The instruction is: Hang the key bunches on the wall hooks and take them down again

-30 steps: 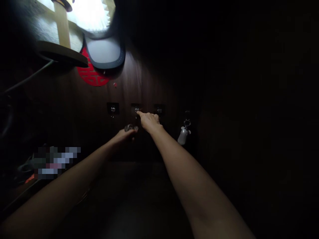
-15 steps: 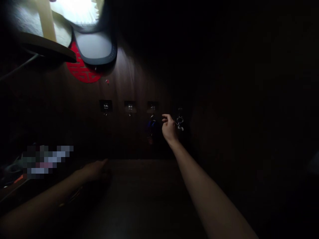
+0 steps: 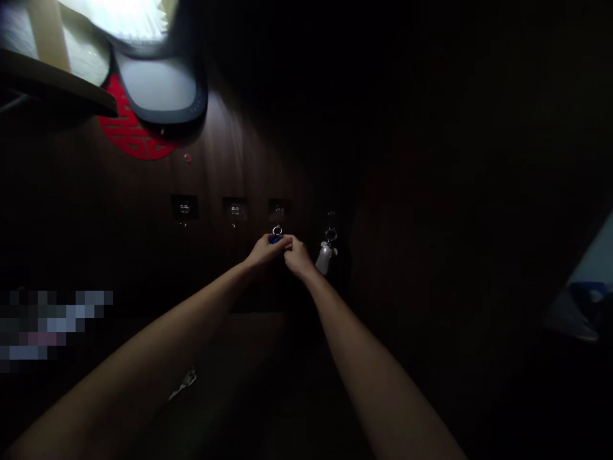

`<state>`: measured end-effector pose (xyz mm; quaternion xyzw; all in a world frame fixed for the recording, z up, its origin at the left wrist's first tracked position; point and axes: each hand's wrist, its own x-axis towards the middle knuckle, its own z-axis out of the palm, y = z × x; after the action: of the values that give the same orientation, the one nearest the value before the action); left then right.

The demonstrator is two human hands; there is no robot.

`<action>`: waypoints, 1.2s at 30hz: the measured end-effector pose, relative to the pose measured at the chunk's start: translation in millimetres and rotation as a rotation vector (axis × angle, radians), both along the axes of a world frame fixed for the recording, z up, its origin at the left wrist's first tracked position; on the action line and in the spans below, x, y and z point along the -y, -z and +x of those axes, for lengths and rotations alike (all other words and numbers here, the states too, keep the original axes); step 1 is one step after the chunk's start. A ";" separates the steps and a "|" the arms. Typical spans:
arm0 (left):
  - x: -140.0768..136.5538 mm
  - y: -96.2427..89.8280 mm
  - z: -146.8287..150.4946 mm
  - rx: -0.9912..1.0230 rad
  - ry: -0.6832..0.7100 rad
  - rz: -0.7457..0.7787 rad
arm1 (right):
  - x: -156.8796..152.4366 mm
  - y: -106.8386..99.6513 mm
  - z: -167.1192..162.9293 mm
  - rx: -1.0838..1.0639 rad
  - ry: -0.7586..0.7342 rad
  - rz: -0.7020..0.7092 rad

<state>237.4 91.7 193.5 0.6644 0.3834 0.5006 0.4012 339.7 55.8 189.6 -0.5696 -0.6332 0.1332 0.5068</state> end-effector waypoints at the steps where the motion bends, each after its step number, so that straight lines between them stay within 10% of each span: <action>1: -1.1 -0.4 4.4 0.040 0.041 -0.063 | 3.0 -2.8 2.5 0.038 0.010 0.003; 15: -10.7 1.3 14.0 0.404 0.295 -0.381 | 12.8 -45.0 10.5 0.636 0.300 0.097; 29: -2.7 -25.8 0.5 0.304 0.180 -0.204 | 12.4 -61.1 3.7 0.807 0.334 -0.058; 36: 11.1 76.3 -77.6 -0.201 0.151 -0.402 | 17.6 -39.5 20.8 0.627 0.269 0.060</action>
<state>159.8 80.7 117.2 0.6445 0.4626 0.3138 0.5217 360.5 38.2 229.1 -0.6462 -0.6809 -0.1351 0.3170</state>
